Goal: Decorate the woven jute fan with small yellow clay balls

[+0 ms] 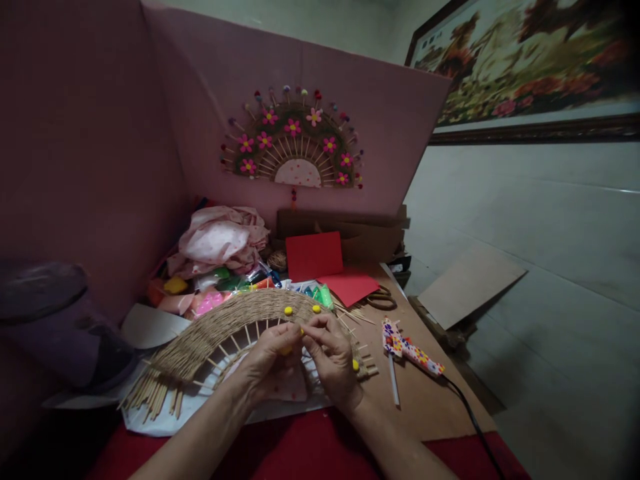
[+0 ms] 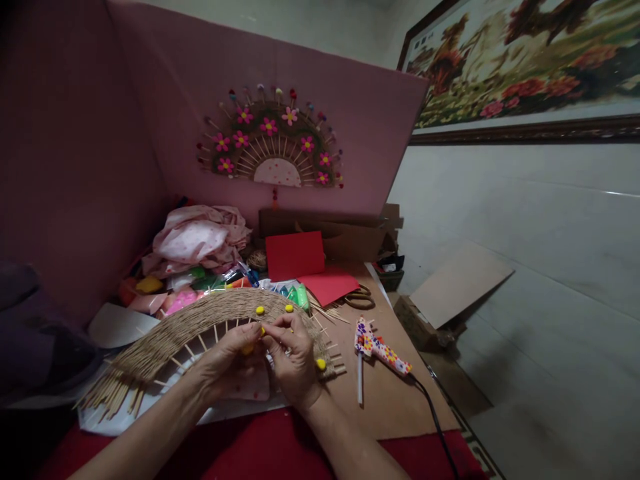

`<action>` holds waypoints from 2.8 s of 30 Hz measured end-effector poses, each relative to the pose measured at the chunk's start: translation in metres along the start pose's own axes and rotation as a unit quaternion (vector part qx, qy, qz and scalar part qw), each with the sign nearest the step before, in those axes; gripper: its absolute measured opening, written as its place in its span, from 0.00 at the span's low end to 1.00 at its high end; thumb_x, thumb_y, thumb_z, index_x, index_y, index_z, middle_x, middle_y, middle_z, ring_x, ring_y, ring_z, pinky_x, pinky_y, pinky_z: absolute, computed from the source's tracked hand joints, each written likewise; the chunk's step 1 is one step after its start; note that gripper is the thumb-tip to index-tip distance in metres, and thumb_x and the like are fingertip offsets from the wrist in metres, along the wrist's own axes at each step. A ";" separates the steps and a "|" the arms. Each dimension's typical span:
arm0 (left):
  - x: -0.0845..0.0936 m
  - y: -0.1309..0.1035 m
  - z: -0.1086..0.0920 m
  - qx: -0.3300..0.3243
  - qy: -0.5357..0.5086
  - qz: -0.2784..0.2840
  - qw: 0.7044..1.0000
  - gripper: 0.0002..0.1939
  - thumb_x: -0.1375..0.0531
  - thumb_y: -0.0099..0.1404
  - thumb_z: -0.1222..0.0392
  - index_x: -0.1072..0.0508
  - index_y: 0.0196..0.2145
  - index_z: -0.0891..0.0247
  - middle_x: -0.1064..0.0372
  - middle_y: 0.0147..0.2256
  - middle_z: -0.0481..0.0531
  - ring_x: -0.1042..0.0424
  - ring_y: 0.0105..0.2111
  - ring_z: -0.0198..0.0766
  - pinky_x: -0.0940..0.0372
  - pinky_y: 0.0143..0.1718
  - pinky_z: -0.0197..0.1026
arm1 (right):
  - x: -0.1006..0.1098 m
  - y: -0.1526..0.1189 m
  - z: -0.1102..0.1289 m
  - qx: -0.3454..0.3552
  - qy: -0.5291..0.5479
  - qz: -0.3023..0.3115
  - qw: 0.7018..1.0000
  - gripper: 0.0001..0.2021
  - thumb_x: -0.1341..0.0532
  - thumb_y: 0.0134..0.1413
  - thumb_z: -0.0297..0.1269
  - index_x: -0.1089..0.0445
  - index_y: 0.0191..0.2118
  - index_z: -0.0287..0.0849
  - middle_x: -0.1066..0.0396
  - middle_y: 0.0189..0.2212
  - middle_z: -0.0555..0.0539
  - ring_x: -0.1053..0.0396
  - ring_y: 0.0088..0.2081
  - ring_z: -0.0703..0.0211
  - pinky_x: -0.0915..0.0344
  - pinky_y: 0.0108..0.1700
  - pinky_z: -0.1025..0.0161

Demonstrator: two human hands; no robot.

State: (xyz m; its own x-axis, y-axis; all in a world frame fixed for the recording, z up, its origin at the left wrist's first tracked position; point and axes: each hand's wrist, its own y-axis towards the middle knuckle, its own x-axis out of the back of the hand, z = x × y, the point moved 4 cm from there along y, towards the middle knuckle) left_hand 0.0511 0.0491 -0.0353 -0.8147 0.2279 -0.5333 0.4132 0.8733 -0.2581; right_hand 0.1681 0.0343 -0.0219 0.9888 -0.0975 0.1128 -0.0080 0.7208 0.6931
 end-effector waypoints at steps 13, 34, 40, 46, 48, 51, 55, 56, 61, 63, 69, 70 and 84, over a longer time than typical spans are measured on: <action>0.010 -0.004 -0.005 -0.091 -0.049 -0.033 0.994 0.14 0.38 0.55 0.61 0.34 0.39 0.66 0.35 0.25 0.47 0.41 0.19 0.26 0.51 0.16 0.29 | 0.004 0.002 0.009 -0.003 -0.030 -0.010 1.000 0.07 0.42 0.56 0.30 0.29 0.40 0.44 0.34 0.35 0.47 0.34 0.38 0.59 0.35 0.40 0.62; 0.006 -0.008 -0.005 -0.118 -0.047 -0.027 0.992 0.16 0.39 0.55 0.63 0.35 0.41 0.66 0.35 0.25 0.47 0.41 0.19 0.27 0.52 0.16 0.29 | 0.003 -0.002 0.017 0.083 -0.087 -0.031 0.992 0.11 0.40 0.52 0.22 0.29 0.39 0.44 0.35 0.34 0.48 0.34 0.36 0.63 0.35 0.38 0.64; 0.007 -0.006 -0.002 -0.084 -0.074 -0.035 0.993 0.16 0.38 0.53 0.65 0.34 0.41 0.67 0.34 0.24 0.47 0.42 0.18 0.26 0.51 0.15 0.29 | 0.001 -0.002 0.014 0.081 -0.104 -0.011 0.991 0.10 0.41 0.53 0.22 0.29 0.39 0.44 0.34 0.33 0.48 0.33 0.35 0.62 0.35 0.36 0.65; 0.008 -0.007 -0.001 -0.074 -0.085 -0.057 0.992 0.21 0.34 0.48 0.66 0.33 0.41 0.68 0.32 0.26 0.48 0.40 0.18 0.25 0.50 0.17 0.28 | 0.004 -0.002 0.016 0.079 -0.114 -0.055 0.989 0.07 0.41 0.54 0.24 0.31 0.37 0.43 0.33 0.33 0.48 0.33 0.35 0.62 0.34 0.37 0.64; 0.009 -0.007 0.000 -0.075 -0.093 -0.071 0.990 0.25 0.33 0.44 0.69 0.33 0.41 0.68 0.32 0.24 0.47 0.39 0.19 0.25 0.47 0.20 0.28 | 0.003 -0.003 0.016 0.079 -0.115 -0.043 0.989 0.08 0.41 0.54 0.24 0.31 0.38 0.42 0.33 0.33 0.48 0.33 0.35 0.62 0.34 0.37 0.65; 0.011 -0.006 0.001 -0.083 -0.092 -0.075 0.990 0.27 0.32 0.42 0.70 0.33 0.42 0.68 0.31 0.24 0.47 0.37 0.19 0.25 0.45 0.21 0.29 | 0.002 -0.004 0.015 0.083 -0.119 -0.038 0.989 0.08 0.41 0.54 0.24 0.31 0.38 0.42 0.33 0.33 0.48 0.33 0.36 0.62 0.34 0.37 0.65; 0.013 -0.003 0.001 -0.098 -0.077 -0.080 0.989 0.28 0.31 0.40 0.69 0.33 0.42 0.68 0.29 0.26 0.49 0.34 0.21 0.28 0.43 0.23 0.30 | 0.001 -0.005 0.017 0.106 -0.120 -0.026 0.987 0.11 0.41 0.53 0.22 0.31 0.40 0.43 0.33 0.34 0.48 0.33 0.37 0.62 0.34 0.39 0.64; 0.014 -0.003 0.001 -0.102 -0.077 -0.077 0.989 0.28 0.31 0.40 0.69 0.33 0.41 0.68 0.29 0.26 0.49 0.33 0.21 0.28 0.42 0.23 0.30 | 0.000 -0.005 0.016 0.107 -0.119 -0.015 0.987 0.12 0.42 0.53 0.22 0.31 0.41 0.44 0.33 0.35 0.48 0.33 0.37 0.62 0.34 0.40 0.64; 0.014 -0.005 0.000 -0.124 -0.055 -0.085 0.987 0.27 0.30 0.40 0.68 0.32 0.40 0.67 0.29 0.24 0.47 0.34 0.20 0.28 0.42 0.23 0.30 | -0.003 -0.005 0.012 0.086 -0.117 0.018 0.989 0.12 0.43 0.54 0.22 0.30 0.41 0.45 0.34 0.35 0.48 0.32 0.37 0.62 0.33 0.37 0.64; 0.014 -0.006 0.000 -0.128 -0.045 -0.093 0.986 0.26 0.30 0.41 0.68 0.32 0.40 0.67 0.29 0.23 0.48 0.35 0.20 0.27 0.44 0.21 0.29 | 0.002 -0.005 0.013 0.089 -0.124 -0.033 0.988 0.11 0.44 0.54 0.23 0.30 0.39 0.45 0.33 0.33 0.48 0.33 0.36 0.61 0.34 0.37 0.64; 0.015 -0.005 -0.002 -0.128 -0.049 -0.097 0.986 0.28 0.30 0.39 0.68 0.31 0.40 0.68 0.30 0.22 0.47 0.36 0.19 0.27 0.44 0.21 0.29 | -0.002 -0.004 0.009 0.067 -0.110 0.013 0.992 0.10 0.43 0.55 0.24 0.30 0.39 0.44 0.33 0.33 0.47 0.32 0.36 0.61 0.34 0.37 0.63; 0.015 -0.005 -0.002 -0.130 -0.050 -0.097 0.986 0.28 0.30 0.39 0.68 0.30 0.40 0.68 0.29 0.23 0.48 0.36 0.19 0.27 0.44 0.21 0.29 | -0.001 -0.003 0.007 0.051 -0.101 0.005 0.994 0.08 0.42 0.55 0.25 0.29 0.37 0.44 0.33 0.33 0.48 0.32 0.35 0.61 0.34 0.36 0.63; 0.007 -0.005 0.005 -0.074 -0.036 -0.019 0.996 0.16 0.32 0.48 0.52 0.31 0.22 0.68 0.43 0.16 0.43 0.49 0.15 0.23 0.55 0.17 0.30 | 0.003 -0.002 0.013 0.042 -0.098 0.002 0.994 0.12 0.41 0.55 0.28 0.30 0.45 0.46 0.32 0.42 0.44 0.34 0.45 0.56 0.34 0.43 0.57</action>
State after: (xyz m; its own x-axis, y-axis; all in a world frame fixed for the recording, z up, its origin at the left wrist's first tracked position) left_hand 0.0454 0.0445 -0.0421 -0.7949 0.1674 -0.5832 0.3145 0.9356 -0.1601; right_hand 0.1688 0.0241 -0.0136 0.9406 -0.2323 0.2476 -0.0335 0.6622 0.7486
